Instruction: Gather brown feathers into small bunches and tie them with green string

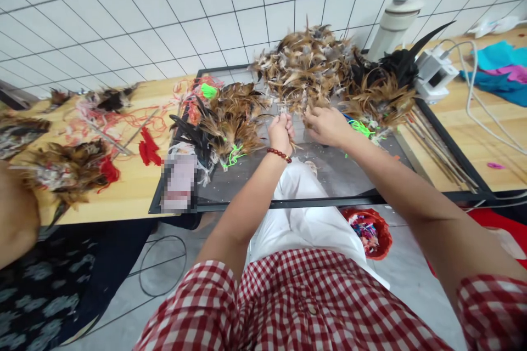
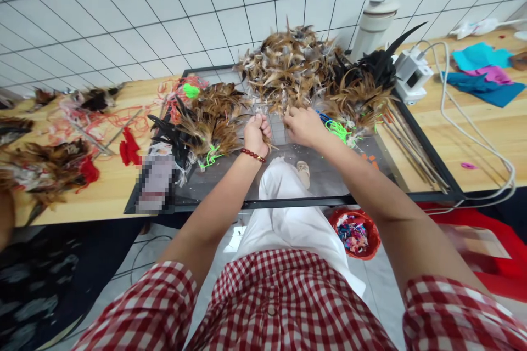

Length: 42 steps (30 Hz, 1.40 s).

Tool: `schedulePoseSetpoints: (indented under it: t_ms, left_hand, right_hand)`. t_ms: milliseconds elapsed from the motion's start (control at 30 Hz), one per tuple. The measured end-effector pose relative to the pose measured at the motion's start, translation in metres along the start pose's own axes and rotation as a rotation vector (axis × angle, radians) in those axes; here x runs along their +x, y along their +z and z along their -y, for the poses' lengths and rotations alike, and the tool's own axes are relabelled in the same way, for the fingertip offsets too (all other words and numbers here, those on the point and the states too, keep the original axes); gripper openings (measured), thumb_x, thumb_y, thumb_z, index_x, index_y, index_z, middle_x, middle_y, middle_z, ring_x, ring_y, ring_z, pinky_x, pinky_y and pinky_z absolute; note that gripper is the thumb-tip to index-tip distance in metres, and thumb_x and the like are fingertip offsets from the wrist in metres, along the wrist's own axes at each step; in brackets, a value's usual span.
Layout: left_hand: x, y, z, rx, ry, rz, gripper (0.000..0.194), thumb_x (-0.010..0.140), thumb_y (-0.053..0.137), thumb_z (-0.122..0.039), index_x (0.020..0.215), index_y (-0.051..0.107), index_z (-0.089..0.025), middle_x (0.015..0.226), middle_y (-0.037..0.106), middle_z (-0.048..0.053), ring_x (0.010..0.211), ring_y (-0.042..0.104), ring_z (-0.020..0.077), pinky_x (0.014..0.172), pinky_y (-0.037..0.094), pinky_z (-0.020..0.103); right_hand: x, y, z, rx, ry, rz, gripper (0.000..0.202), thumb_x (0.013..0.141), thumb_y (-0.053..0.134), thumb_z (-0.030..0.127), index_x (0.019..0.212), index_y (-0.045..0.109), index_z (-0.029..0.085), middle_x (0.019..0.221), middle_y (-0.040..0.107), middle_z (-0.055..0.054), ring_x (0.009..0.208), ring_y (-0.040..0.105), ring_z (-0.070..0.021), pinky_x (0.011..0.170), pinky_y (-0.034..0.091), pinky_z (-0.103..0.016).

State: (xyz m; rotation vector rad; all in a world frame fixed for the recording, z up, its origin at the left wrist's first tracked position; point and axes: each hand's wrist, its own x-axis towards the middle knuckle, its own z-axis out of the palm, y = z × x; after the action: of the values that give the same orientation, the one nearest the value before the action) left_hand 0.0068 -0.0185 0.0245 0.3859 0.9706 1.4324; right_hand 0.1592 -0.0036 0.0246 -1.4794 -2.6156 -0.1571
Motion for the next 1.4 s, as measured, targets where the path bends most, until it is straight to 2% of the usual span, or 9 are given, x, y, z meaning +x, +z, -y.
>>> schedulePoseSetpoints:
  t_ms: [67, 167, 267, 467, 633, 800, 1067, 1200, 1400]
  left_hand:
    - [-0.001, 0.001, 0.0, 0.032, -0.015, 0.002, 0.035, 0.108, 0.046, -0.017, 0.073, 0.049, -0.017, 0.051, 0.035, -0.01, 0.038, 0.031, 0.002, 0.042, 0.023, 0.016]
    - [-0.007, 0.004, -0.001, 0.124, -0.082, 0.015, 0.031, 0.106, 0.048, -0.017, 0.075, 0.051, -0.017, 0.058, 0.051, -0.007, 0.042, 0.045, 0.0019, 0.043, 0.031, 0.015]
    - [-0.011, 0.007, -0.001, 0.105, -0.174, 0.108, 0.029, 0.105, 0.048, -0.016, 0.076, 0.051, -0.016, 0.068, 0.063, -0.004, 0.052, 0.059, 0.0038, 0.053, 0.045, 0.016]
    - [-0.008, 0.004, -0.001, -0.013, -0.204, 0.138, 0.031, 0.107, 0.046, -0.016, 0.077, 0.054, -0.017, 0.06, 0.056, -0.006, 0.048, 0.054, 0.0047, 0.054, 0.045, 0.018]
    - [-0.006, 0.002, 0.002, 0.074, -0.127, 0.134, 0.027, 0.104, 0.055, -0.021, 0.078, 0.053, -0.018, 0.063, 0.061, -0.004, 0.058, 0.063, 0.0073, 0.065, 0.051, 0.019]
    - [-0.01, 0.003, 0.005, 0.172, -0.095, 0.157, 0.026, 0.101, 0.059, -0.023, 0.077, 0.055, -0.017, 0.062, 0.061, -0.004, 0.056, 0.062, 0.0081, 0.061, 0.049, 0.018]
    - [-0.004, 0.002, 0.011, 0.21, -0.032, 0.155, 0.031, 0.1, 0.057, -0.013, 0.069, 0.058, -0.016, 0.066, 0.062, -0.004, 0.057, 0.058, 0.0061, 0.063, 0.046, 0.018]
    - [0.001, -0.001, 0.012, 0.218, 0.068, 0.094, 0.032, 0.098, 0.059, -0.011, 0.067, 0.061, -0.015, 0.08, 0.07, -0.001, 0.071, 0.062, 0.0055, 0.071, 0.046, 0.017]
    - [-0.009, 0.001, 0.012, 0.269, 0.013, 0.259, 0.031, 0.095, 0.067, -0.013, 0.065, 0.063, -0.015, 0.069, 0.065, -0.002, 0.065, 0.055, 0.0065, 0.073, 0.046, 0.017]
  right_hand:
    - [-0.004, 0.008, -0.006, 0.068, 0.072, -0.085, 0.035, 0.096, 0.047, 0.023, 0.109, 0.078, 0.014, 0.106, 0.076, -0.017, 0.096, 0.067, -0.0297, 0.079, 0.039, -0.039]
    - [-0.008, 0.013, -0.011, 0.267, 0.142, -0.356, 0.033, 0.098, 0.048, 0.028, 0.103, 0.079, 0.016, 0.101, 0.079, -0.014, 0.095, 0.07, -0.0273, 0.082, 0.046, -0.038]
    - [-0.014, 0.013, -0.005, 0.42, 0.077, -0.526, 0.029, 0.097, 0.051, 0.03, 0.099, 0.078, 0.019, 0.099, 0.08, -0.012, 0.094, 0.072, -0.0253, 0.085, 0.049, -0.038]
    - [-0.018, 0.015, 0.014, 0.577, -0.143, -0.472, 0.019, 0.088, 0.063, 0.036, 0.092, 0.077, 0.023, 0.098, 0.082, -0.009, 0.09, 0.072, -0.0244, 0.087, 0.05, -0.041]
    - [-0.009, 0.022, 0.007, 1.107, 0.235, -0.607, 0.031, 0.081, 0.075, 0.052, 0.094, 0.073, 0.024, 0.077, 0.07, -0.001, 0.068, 0.059, -0.0166, 0.069, 0.051, -0.033]
    - [-0.009, 0.018, 0.0, 1.393, 0.282, -0.584, 0.053, 0.069, 0.087, 0.067, 0.1, 0.073, 0.026, 0.082, 0.066, 0.001, 0.075, 0.06, -0.0159, 0.074, 0.054, -0.032]
    - [-0.007, 0.011, -0.007, 1.455, 0.3, -0.577, 0.044, 0.066, 0.089, 0.063, 0.076, 0.072, 0.023, 0.07, 0.064, 0.001, 0.066, 0.054, -0.0136, 0.067, 0.049, -0.03]
    - [-0.008, 0.009, -0.016, 1.607, 0.317, -0.466, 0.037, 0.06, 0.092, 0.052, 0.07, 0.072, 0.023, 0.064, 0.061, 0.002, 0.059, 0.048, -0.0113, 0.059, 0.042, -0.028]
    - [-0.008, 0.017, -0.011, 1.515, 0.245, -0.481, 0.036, 0.062, 0.094, 0.055, 0.074, 0.079, 0.024, 0.079, 0.074, 0.0, 0.077, 0.064, -0.0162, 0.08, 0.053, -0.033]
